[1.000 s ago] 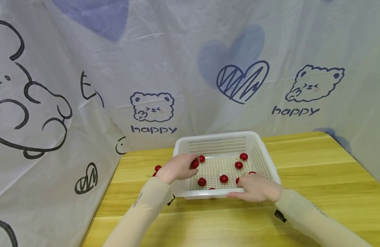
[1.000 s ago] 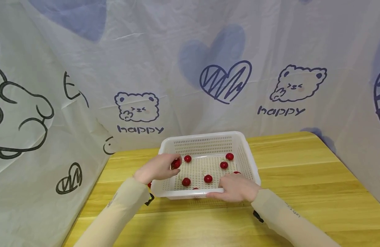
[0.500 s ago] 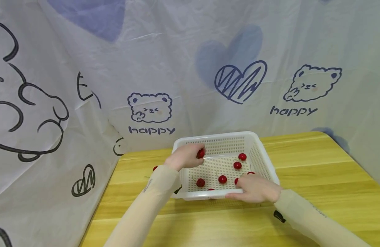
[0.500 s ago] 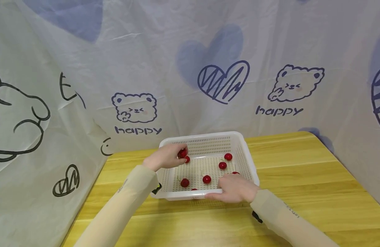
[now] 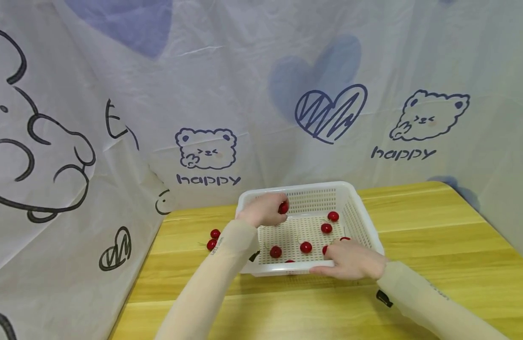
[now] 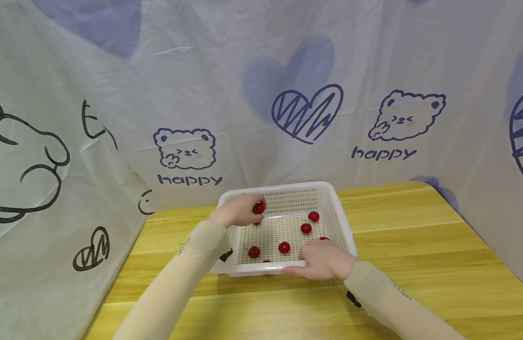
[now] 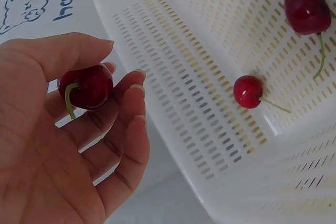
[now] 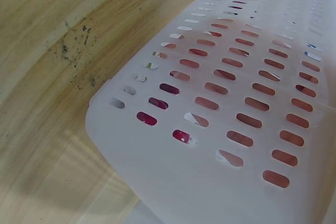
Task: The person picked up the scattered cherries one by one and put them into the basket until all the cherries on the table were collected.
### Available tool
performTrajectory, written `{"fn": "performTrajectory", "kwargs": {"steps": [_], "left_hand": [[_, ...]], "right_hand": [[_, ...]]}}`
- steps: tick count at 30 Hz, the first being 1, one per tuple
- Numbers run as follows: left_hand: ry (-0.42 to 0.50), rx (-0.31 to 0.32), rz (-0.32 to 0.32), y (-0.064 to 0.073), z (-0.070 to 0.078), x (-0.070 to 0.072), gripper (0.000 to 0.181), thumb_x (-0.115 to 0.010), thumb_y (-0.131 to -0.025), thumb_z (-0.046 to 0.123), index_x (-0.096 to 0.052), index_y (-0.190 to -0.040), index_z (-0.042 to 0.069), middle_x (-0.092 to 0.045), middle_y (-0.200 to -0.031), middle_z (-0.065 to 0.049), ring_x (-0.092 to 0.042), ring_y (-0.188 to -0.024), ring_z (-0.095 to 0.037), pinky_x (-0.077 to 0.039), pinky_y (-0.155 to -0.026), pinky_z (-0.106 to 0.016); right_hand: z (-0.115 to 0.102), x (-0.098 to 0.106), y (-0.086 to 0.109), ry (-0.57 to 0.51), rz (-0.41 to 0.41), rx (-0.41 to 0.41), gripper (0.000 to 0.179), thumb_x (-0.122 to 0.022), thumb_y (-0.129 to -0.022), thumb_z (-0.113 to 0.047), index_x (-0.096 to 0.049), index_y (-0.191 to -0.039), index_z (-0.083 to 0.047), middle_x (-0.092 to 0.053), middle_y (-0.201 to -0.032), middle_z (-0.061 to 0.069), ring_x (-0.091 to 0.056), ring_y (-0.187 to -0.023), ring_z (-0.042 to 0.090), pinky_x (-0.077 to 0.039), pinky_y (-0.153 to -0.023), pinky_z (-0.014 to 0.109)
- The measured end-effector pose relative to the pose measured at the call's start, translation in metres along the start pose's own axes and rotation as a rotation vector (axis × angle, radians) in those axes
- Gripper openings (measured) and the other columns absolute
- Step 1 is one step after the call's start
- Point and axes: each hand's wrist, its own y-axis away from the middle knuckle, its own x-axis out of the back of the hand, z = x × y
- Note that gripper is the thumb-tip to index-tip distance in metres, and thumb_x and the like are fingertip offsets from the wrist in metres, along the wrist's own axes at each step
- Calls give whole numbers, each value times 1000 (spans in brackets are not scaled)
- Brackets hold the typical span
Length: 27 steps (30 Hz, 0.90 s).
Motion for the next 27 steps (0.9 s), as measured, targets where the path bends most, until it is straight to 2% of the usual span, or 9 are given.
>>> {"fn": "performTrajectory", "kwargs": {"steps": [8, 12, 16, 19, 27], "left_hand": [[-62, 36, -33, -6, 5, -15, 10, -67, -92, 18, -62, -101, 17, -62, -86, 1, -55, -78, -13, -46, -69, -26], [-77, 59, -70, -7, 6, -20, 25, -67, -94, 22, -64, -118, 18, -69, -107, -2, -61, -90, -14, -52, -79, -29], [-77, 74, -85, -5, 7, -20, 39, -67, -95, 25, -60, -133, 18, -67, -129, -4, -63, -109, -17, -54, -94, -36], [-82, 67, -85, -3, 7, -19, 40, -66, -95, 25, -60, -134, 18, -66, -130, -4, -64, -114, -19, -53, -97, -38], [-102, 18, -45, 1, 1, -16, 37, -66, -94, 23, -61, -130, 16, -67, -125, -5, -64, -113, -20, -52, -100, -38]], "right_hand": [[0, 0, 0, -11, -4, -7, 58, -51, -90, -73, -42, -57, -26, -31, -52, -14, -29, -44, 2, -27, -44, 21], [0, 0, 0, -14, -6, -8, 59, -51, -90, -74, -43, -57, -26, -31, -52, -14, -30, -44, 3, -27, -44, 21], [-1, 1, -1, -14, -6, -12, 59, -50, -90, -74, -45, -58, -25, -32, -53, -13, -32, -45, 3, -28, -44, 22], [-1, 1, -1, -15, -6, -14, 60, -50, -90, -74, -46, -58, -24, -33, -53, -13, -31, -45, 3, -28, -44, 22], [-2, 1, 0, -18, 0, -5, 59, -50, -91, -74, -43, -57, -25, -32, -52, -14, -30, -44, 3, -27, -44, 21]]}}
